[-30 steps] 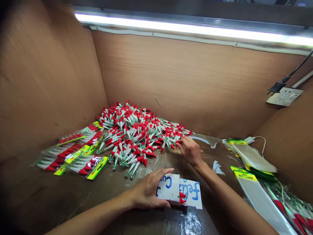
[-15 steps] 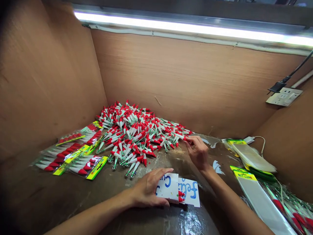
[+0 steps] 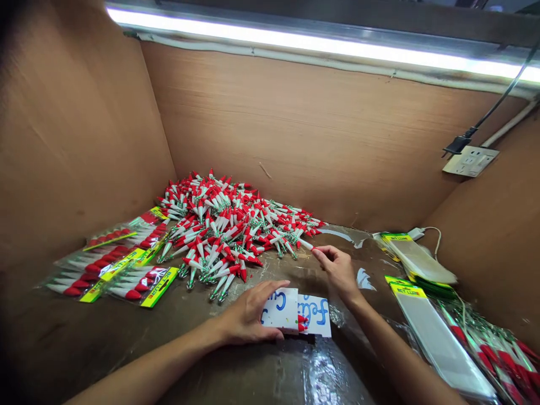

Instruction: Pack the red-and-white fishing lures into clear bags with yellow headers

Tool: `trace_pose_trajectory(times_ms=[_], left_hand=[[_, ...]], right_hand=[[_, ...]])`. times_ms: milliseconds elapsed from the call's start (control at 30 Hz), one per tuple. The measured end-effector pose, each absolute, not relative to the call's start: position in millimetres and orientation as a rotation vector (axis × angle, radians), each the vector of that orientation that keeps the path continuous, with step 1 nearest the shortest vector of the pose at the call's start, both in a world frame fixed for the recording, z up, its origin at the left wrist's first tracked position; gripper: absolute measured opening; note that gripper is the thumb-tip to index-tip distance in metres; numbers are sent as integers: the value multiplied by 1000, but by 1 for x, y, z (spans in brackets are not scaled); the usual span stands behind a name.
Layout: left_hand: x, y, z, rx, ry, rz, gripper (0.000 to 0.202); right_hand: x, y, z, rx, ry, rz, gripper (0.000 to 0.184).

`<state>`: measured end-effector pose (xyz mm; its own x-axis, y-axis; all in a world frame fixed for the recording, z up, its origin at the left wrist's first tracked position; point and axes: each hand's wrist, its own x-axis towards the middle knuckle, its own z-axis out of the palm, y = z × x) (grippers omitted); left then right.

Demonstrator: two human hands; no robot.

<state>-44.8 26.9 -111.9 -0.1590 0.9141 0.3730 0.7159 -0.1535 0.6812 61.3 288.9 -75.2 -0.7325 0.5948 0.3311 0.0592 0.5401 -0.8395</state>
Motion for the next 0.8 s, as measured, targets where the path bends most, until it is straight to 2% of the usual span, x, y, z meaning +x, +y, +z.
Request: trace_pose_trajectory(times_ms=[100,333,533,800], left_hand=[[-47,28,-113,1840,1881,1220,108],[-48,31,-112,1779,1906,1248,111],[-50,30,-109,1802,1924,1216,108],[-57,31,-110,1847,1932,1135,103]], right_hand=[[93,289,-75,-587,-2223,1180,39],[150,269,-61,-389,-2350,824,22],[162,264,-71,-182,-2417,608,14],[163,256,-88,-104,-2577,651,15]])
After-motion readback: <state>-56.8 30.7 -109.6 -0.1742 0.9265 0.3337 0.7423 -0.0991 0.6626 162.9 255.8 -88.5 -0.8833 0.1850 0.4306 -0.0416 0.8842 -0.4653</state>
